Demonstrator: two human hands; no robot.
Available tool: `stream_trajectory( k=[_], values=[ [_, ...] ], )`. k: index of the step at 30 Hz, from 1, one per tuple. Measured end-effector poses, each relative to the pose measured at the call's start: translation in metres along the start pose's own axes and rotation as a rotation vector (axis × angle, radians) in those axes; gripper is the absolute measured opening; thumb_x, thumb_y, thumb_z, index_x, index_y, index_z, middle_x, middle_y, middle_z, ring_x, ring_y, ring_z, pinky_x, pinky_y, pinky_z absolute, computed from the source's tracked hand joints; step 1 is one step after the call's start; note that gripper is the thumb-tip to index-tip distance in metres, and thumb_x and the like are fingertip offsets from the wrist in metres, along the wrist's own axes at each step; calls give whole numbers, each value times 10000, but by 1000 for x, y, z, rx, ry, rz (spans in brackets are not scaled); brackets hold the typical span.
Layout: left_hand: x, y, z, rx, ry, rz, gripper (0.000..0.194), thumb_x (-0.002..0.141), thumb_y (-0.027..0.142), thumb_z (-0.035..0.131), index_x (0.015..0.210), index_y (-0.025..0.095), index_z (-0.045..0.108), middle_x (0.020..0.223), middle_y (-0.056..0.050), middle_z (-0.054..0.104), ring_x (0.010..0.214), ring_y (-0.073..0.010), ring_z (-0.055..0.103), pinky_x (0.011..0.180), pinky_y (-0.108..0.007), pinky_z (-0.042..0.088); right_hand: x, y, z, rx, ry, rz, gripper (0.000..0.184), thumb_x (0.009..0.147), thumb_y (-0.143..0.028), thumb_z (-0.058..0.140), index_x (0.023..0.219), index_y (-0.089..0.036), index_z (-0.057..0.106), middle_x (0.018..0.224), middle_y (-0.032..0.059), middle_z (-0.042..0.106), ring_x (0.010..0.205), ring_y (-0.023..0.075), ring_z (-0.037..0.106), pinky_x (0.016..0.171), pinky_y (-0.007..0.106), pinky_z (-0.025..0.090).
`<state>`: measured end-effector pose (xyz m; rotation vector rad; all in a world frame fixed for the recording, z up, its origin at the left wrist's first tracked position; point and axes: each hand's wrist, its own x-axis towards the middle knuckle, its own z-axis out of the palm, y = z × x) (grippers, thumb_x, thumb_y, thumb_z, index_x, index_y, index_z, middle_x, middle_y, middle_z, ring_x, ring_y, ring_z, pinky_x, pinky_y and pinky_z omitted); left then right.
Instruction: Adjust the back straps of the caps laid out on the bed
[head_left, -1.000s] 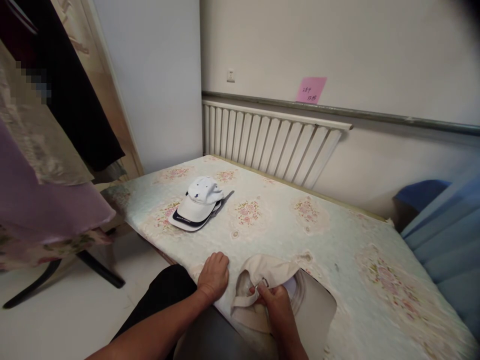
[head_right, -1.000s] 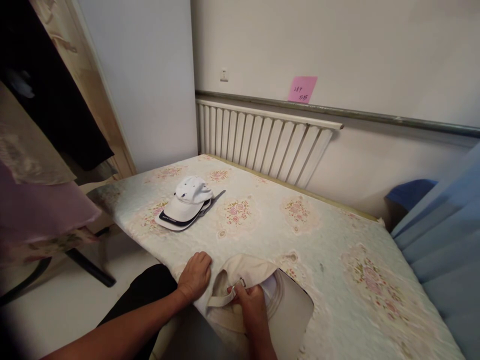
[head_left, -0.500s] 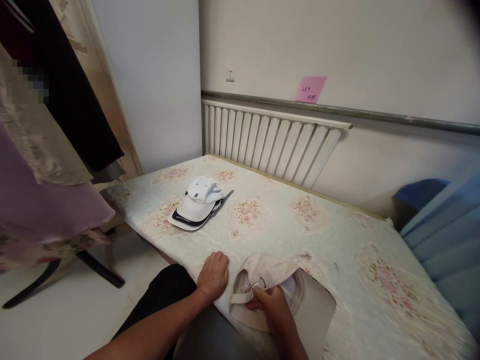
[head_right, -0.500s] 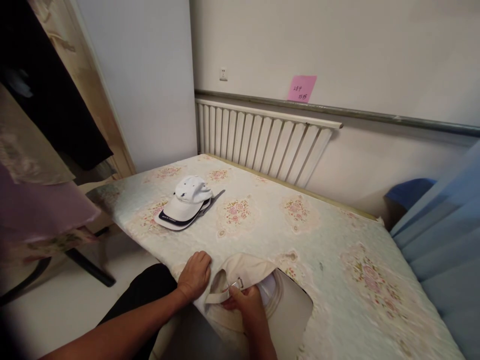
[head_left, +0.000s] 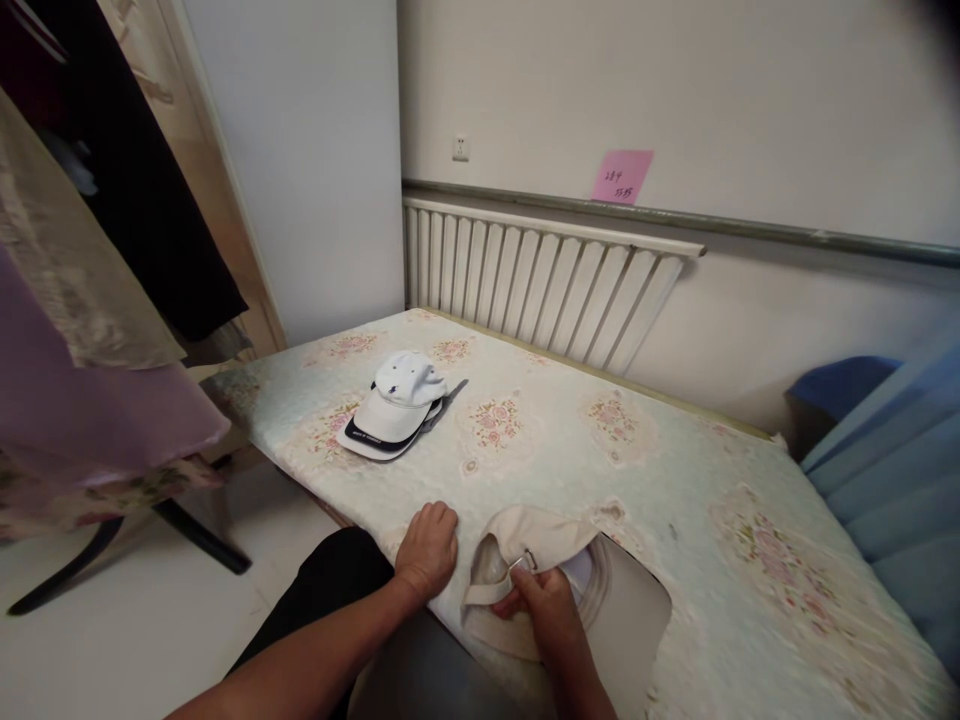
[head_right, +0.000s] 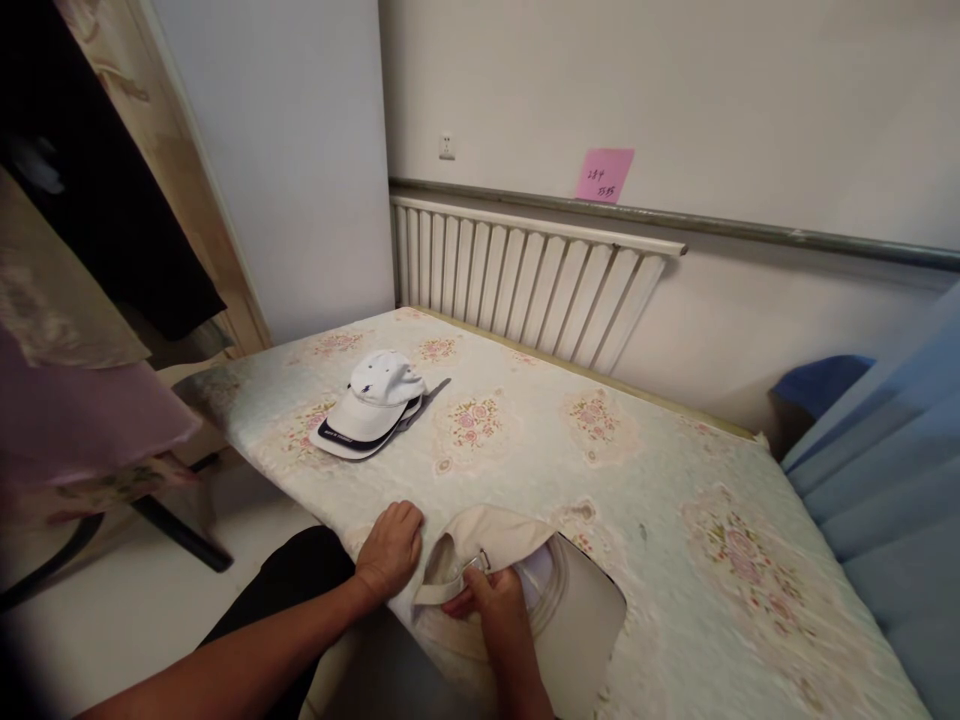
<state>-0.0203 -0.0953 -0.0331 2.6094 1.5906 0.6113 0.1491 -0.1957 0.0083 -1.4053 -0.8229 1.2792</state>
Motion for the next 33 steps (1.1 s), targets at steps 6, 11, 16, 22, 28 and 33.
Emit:
stream_trajectory(
  k=[6, 11, 16, 22, 28, 33],
  values=[
    [0, 0, 1, 18, 5, -4, 139, 809, 110, 430, 850, 190, 537, 928, -60, 525, 913, -217, 440, 854, -354, 350, 0, -2, 1, 0, -8, -18, 357, 680, -509, 620, 550, -177, 636, 529, 109, 677, 512, 229, 635, 583, 339, 500],
    [0, 1, 2, 19, -9, -8, 136, 799, 111, 441, 850, 191, 538, 930, -61, 527, 917, -222, 441, 856, -357, 350, 8, 9, -1, 90, 36, -9, 404, 626, -561, 678, 622, -157, 656, 516, 82, 659, 475, 218, 615, 510, 318, 479],
    [0, 0, 2, 21, 2, 2, 135, 798, 109, 437, 846, 193, 531, 923, -59, 520, 910, -217, 436, 853, -354, 349, 11, 14, -4, 114, 48, -52, 407, 653, -552, 678, 688, -147, 694, 618, 76, 687, 522, 205, 616, 532, 312, 487],
    [1, 0, 2, 33, 8, 15, 121, 810, 118, 429, 834, 189, 524, 915, -60, 516, 895, -215, 432, 829, -348, 356, 11, 14, -7, 156, 91, -97, 383, 707, -461, 663, 876, -120, 711, 771, 82, 724, 803, 242, 667, 777, 334, 499],
    [1, 0, 2, 37, 16, 22, 131, 802, 108, 431, 843, 184, 531, 916, -63, 520, 902, -217, 432, 846, -353, 355, 7, 5, -4, 266, 108, -108, 366, 657, -423, 694, 889, -140, 699, 825, 84, 731, 819, 241, 667, 763, 331, 507],
    [2, -1, 2, 35, 12, 20, 121, 804, 111, 434, 831, 182, 528, 910, -64, 520, 895, -216, 434, 840, -351, 357, 4, -4, 2, 349, 88, -89, 438, 627, -481, 706, 909, -147, 678, 841, 96, 730, 833, 257, 677, 710, 331, 518]
  ],
)
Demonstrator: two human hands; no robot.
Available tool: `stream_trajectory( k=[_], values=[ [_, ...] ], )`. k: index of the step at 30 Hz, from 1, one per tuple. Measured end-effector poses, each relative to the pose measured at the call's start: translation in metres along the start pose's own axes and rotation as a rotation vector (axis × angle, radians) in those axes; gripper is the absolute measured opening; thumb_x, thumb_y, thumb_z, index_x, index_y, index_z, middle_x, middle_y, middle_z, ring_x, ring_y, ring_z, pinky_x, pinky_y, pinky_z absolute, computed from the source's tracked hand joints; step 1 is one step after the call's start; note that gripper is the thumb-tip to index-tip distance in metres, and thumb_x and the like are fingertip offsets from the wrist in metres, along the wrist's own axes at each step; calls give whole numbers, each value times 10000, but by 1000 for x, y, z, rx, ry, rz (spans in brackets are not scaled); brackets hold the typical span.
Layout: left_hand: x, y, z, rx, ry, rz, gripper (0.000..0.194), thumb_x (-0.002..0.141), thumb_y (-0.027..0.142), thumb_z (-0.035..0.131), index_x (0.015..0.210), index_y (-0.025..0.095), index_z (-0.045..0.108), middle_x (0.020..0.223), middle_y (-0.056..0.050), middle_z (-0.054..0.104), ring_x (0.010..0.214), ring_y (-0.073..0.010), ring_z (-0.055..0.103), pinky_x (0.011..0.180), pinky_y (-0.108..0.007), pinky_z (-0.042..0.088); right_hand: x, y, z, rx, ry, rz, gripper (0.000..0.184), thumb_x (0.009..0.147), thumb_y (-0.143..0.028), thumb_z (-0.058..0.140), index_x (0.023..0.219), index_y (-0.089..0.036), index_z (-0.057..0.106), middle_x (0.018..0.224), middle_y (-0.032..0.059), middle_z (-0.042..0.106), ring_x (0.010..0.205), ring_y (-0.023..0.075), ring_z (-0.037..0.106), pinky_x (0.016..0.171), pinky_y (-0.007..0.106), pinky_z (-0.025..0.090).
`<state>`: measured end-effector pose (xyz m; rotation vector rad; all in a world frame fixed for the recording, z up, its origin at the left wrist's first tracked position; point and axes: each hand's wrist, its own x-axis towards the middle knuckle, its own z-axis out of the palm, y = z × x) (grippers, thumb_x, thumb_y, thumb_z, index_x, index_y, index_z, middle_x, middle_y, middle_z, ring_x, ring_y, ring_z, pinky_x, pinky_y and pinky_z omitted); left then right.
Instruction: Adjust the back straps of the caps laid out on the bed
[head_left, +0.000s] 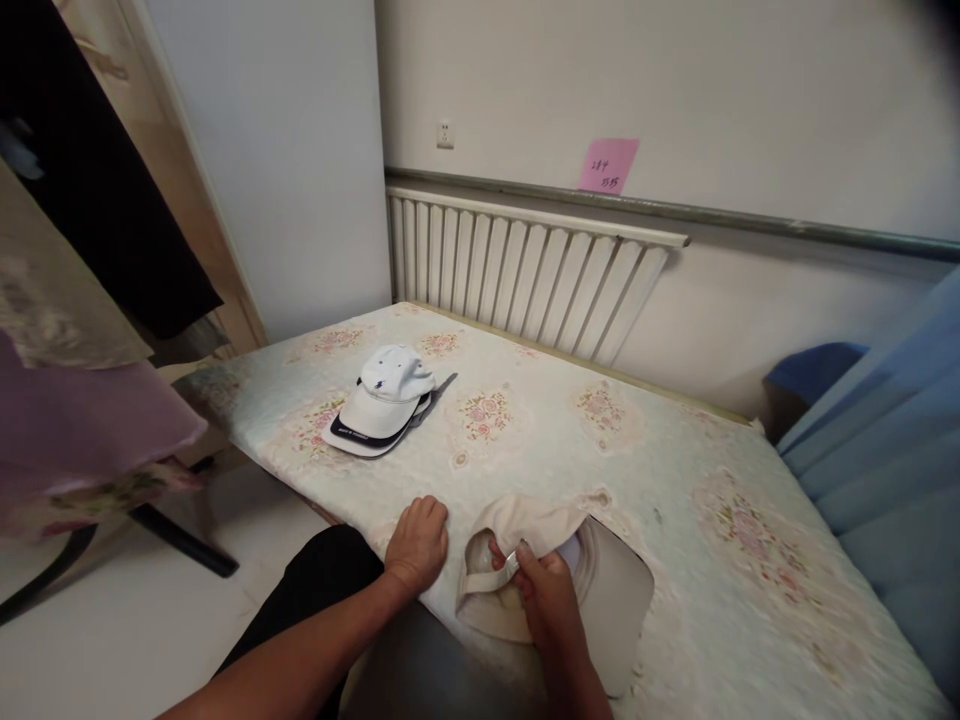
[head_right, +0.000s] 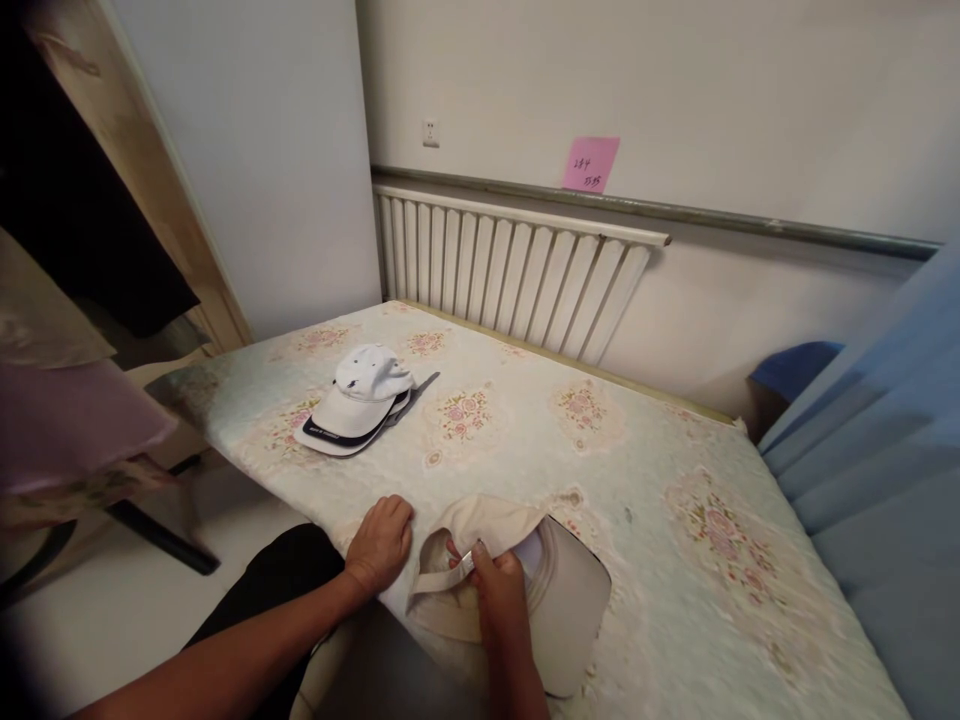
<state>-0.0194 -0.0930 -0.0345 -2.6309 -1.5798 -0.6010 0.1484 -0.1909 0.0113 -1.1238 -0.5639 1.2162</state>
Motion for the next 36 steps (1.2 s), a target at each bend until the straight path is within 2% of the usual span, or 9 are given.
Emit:
stream_trajectory(
  k=[5, 13, 18, 23, 27, 33, 36],
  values=[
    [0, 0, 0, -4, -4, 1, 123, 802, 111, 437, 839, 183, 529, 910, -61, 519, 894, -217, 433, 829, -349, 357, -4, -3, 1, -1, 10, 0, 420, 694, -529, 661, 912, -170, 665, 868, 85, 729, 781, 244, 691, 669, 308, 524],
    [0, 0, 0, -11, -6, -7, 119, 806, 117, 441, 843, 185, 532, 914, -60, 521, 900, -218, 436, 838, -349, 354, -13, -20, 4, -201, 63, -61, 413, 738, -559, 604, 807, -159, 677, 791, 113, 721, 787, 276, 689, 642, 303, 526],
    [0, 0, -1, -18, -3, -8, 121, 798, 116, 450, 849, 184, 536, 912, -58, 522, 897, -217, 435, 837, -347, 355, -9, -14, 0, -331, 78, -80, 416, 770, -565, 554, 794, -168, 676, 812, 120, 722, 797, 261, 689, 685, 295, 524],
    [-1, 0, -1, -7, 2, -6, 116, 797, 113, 447, 835, 183, 532, 907, -60, 522, 891, -217, 430, 835, -350, 355, -4, -1, -3, -196, 17, -30, 435, 795, -600, 505, 856, -193, 646, 916, 118, 720, 853, 252, 693, 710, 306, 530],
    [-1, 0, -1, -7, -2, -10, 112, 804, 120, 445, 838, 182, 531, 907, -61, 522, 889, -217, 429, 833, -351, 354, -3, 1, -2, -212, 26, -29, 451, 802, -607, 491, 872, -189, 645, 926, 132, 719, 916, 260, 684, 734, 306, 529],
    [-1, 0, 0, -14, -4, -17, 120, 805, 114, 439, 841, 182, 531, 915, -64, 522, 899, -215, 431, 834, -351, 353, -2, 1, -3, -104, 18, 7, 374, 757, -552, 593, 816, -186, 637, 849, 110, 724, 866, 267, 692, 710, 308, 533],
    [-1, 0, 0, -14, -5, -14, 120, 805, 115, 439, 841, 182, 531, 913, -65, 522, 900, -216, 430, 836, -350, 352, -1, 5, -3, -18, 0, 16, 350, 756, -532, 611, 837, -192, 628, 877, 95, 723, 857, 256, 694, 705, 309, 535]
  ],
)
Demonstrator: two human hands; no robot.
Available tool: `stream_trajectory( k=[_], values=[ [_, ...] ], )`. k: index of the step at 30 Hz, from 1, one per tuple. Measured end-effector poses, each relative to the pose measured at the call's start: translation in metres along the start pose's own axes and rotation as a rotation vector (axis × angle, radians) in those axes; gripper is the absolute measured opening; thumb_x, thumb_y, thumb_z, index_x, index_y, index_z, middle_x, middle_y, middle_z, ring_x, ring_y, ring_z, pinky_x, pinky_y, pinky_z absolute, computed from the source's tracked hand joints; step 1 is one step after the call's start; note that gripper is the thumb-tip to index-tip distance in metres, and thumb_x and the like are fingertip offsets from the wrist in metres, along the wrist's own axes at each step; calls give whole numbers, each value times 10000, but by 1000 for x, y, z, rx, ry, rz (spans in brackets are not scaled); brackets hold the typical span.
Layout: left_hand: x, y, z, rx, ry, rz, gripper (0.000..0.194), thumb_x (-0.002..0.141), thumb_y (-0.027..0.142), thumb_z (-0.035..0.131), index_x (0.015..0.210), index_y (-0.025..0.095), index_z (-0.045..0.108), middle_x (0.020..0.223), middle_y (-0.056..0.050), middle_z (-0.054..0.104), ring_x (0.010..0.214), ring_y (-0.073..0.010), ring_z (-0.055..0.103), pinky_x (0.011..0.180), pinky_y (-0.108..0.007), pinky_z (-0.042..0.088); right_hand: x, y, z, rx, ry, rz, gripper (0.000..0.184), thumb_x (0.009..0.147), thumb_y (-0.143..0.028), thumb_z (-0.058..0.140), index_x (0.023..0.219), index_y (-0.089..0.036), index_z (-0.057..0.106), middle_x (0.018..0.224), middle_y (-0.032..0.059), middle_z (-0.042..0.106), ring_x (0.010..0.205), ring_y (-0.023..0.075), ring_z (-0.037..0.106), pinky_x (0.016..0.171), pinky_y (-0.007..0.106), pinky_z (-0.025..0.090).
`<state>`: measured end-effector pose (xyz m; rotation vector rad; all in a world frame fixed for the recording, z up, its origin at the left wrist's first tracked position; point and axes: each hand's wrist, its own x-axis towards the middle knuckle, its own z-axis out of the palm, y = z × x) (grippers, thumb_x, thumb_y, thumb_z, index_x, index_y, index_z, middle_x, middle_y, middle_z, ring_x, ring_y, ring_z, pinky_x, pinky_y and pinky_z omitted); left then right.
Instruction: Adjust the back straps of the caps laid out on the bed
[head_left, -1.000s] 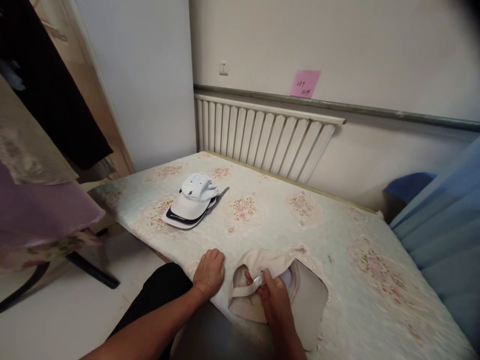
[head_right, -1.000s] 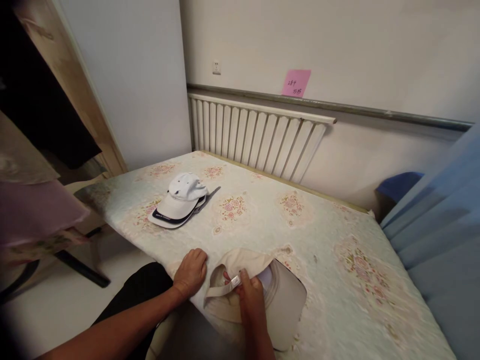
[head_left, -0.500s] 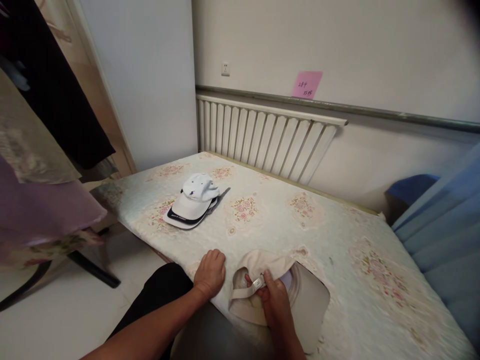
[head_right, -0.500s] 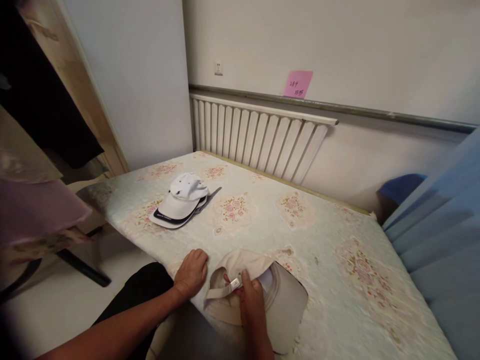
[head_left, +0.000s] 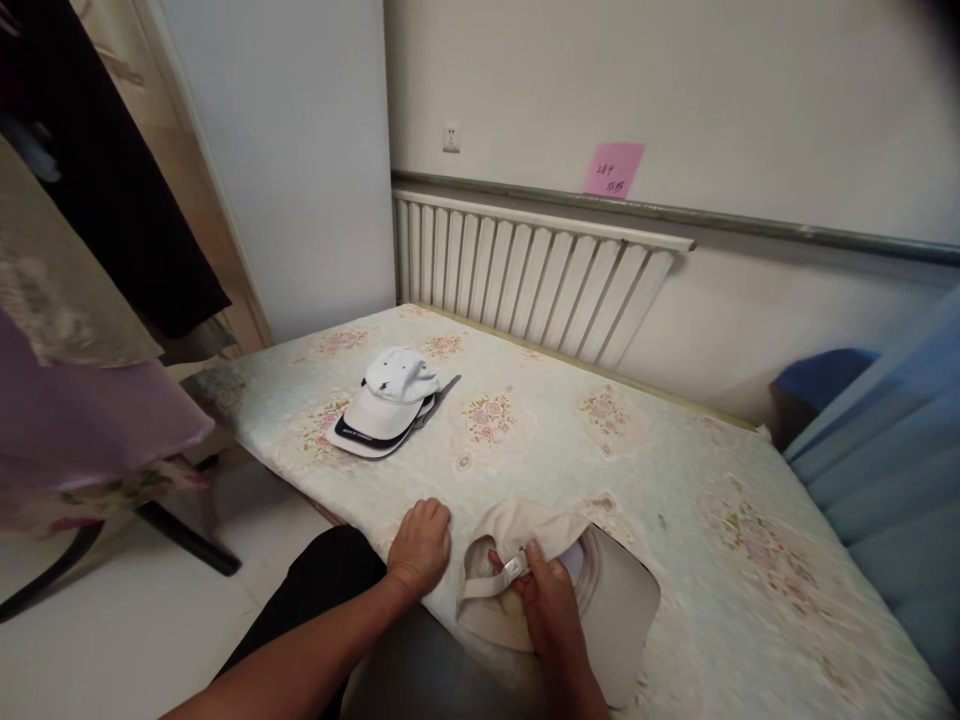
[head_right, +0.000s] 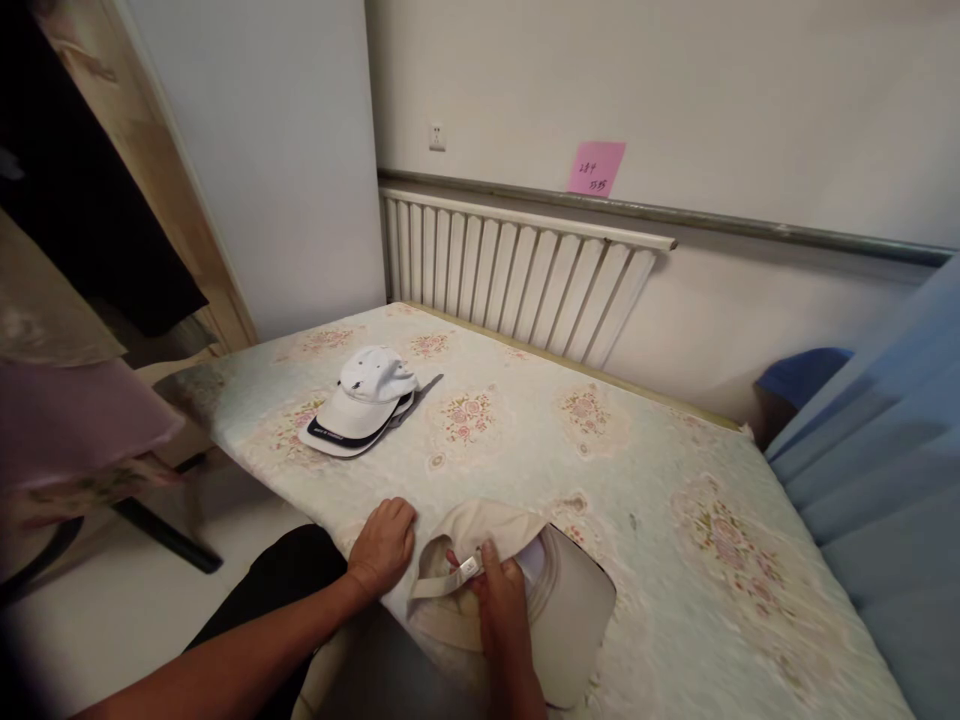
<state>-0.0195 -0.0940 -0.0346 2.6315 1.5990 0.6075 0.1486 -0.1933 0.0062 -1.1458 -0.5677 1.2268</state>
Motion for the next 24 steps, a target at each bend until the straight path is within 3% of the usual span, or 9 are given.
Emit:
stream_trajectory(
  k=[24],
  values=[
    [0, 1, -2, 1, -7, -2, 127, 807, 113, 434, 843, 187, 531, 918, -65, 523, 907, -218, 440, 842, -358, 356, -1, 0, 0, -135, -1, -22, 489, 787, -639, 504, 906, -181, 626, 946, 128, 713, 882, 262, 693, 691, 307, 534]
  ],
)
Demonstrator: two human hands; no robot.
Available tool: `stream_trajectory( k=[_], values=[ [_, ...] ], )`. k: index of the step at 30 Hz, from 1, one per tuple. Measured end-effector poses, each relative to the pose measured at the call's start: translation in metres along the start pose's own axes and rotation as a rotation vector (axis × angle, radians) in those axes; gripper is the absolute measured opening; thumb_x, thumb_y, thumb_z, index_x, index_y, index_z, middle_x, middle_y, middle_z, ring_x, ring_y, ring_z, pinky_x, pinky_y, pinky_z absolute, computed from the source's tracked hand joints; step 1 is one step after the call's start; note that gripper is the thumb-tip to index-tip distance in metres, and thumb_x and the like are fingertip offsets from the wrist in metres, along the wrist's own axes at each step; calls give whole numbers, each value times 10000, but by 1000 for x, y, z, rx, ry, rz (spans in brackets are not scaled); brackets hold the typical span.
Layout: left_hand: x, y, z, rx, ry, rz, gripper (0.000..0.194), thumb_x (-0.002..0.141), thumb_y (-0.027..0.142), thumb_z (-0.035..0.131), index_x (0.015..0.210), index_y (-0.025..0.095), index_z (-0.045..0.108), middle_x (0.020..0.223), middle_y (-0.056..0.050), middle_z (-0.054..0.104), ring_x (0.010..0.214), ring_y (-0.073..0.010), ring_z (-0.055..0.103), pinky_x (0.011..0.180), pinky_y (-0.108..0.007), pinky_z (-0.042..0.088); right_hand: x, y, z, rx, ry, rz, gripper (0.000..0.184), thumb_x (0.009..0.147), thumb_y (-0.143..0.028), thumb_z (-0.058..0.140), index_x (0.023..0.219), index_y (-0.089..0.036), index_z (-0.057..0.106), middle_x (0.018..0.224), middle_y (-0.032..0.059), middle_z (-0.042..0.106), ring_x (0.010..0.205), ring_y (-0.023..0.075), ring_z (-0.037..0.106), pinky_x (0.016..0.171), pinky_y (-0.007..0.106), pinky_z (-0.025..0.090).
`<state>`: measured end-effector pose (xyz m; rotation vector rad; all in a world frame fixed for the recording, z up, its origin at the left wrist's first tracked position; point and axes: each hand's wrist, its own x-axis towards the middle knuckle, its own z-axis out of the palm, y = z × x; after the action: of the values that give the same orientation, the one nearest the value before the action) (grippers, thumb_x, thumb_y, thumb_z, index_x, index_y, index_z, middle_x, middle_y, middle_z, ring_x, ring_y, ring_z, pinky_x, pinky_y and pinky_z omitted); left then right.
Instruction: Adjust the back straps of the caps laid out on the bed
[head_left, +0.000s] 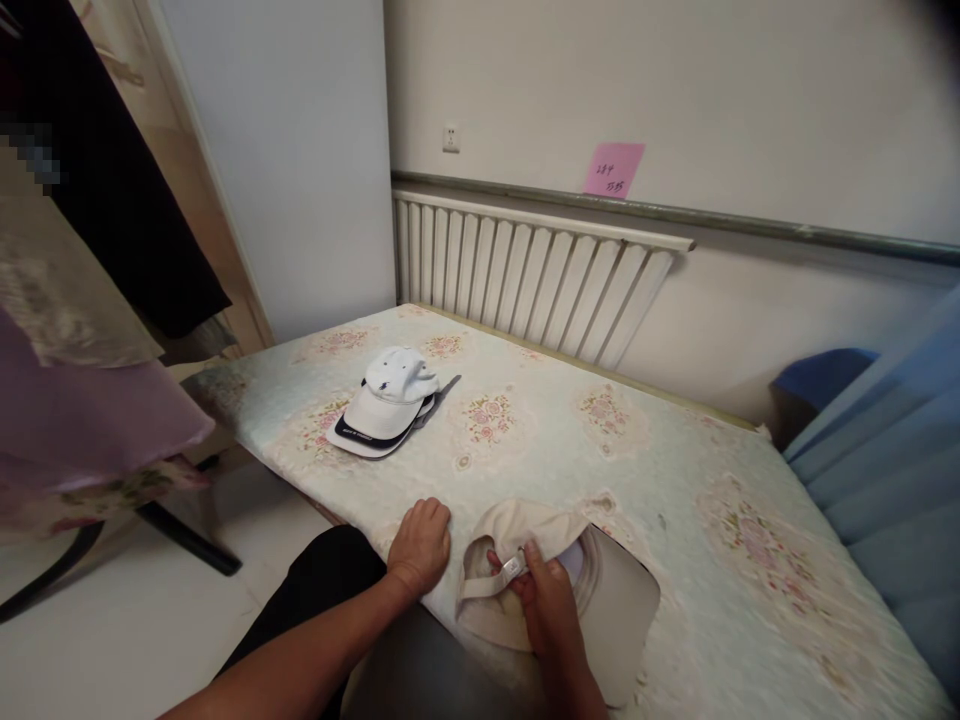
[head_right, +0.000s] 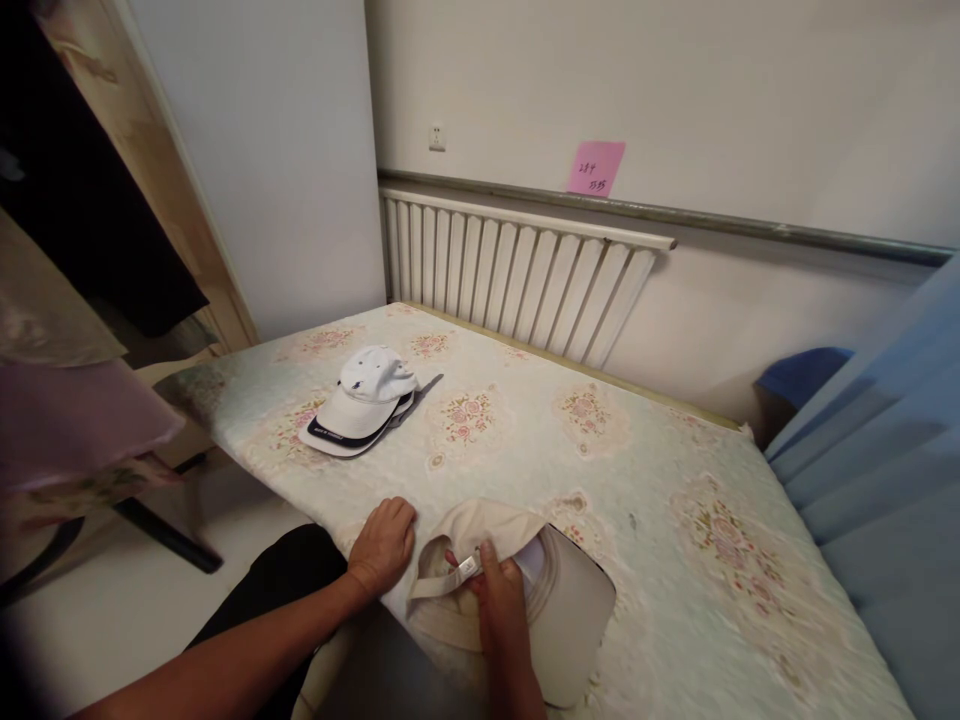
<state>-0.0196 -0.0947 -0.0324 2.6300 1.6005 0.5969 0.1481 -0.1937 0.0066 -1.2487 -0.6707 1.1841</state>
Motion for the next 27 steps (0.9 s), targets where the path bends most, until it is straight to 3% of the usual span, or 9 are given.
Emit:
stream_trajectory(
  k=[13, 27],
  values=[
    [0, 0, 1, 0, -16, -3, 123, 798, 116, 449, 857, 188, 528, 932, -60, 519, 912, -218, 437, 848, -353, 354, 1, 5, -1, 95, -27, 6, 416, 803, -593, 524, 843, -190, 617, 904, 115, 714, 897, 256, 691, 729, 323, 534],
    [1, -1, 1, -1, -11, -10, 127, 813, 118, 430, 846, 191, 528, 925, -62, 518, 913, -218, 437, 853, -355, 350, 0, 2, 1, 22, -17, 12, 506, 788, -639, 495, 907, -172, 647, 935, 136, 711, 911, 270, 689, 720, 325, 537]
  ],
)
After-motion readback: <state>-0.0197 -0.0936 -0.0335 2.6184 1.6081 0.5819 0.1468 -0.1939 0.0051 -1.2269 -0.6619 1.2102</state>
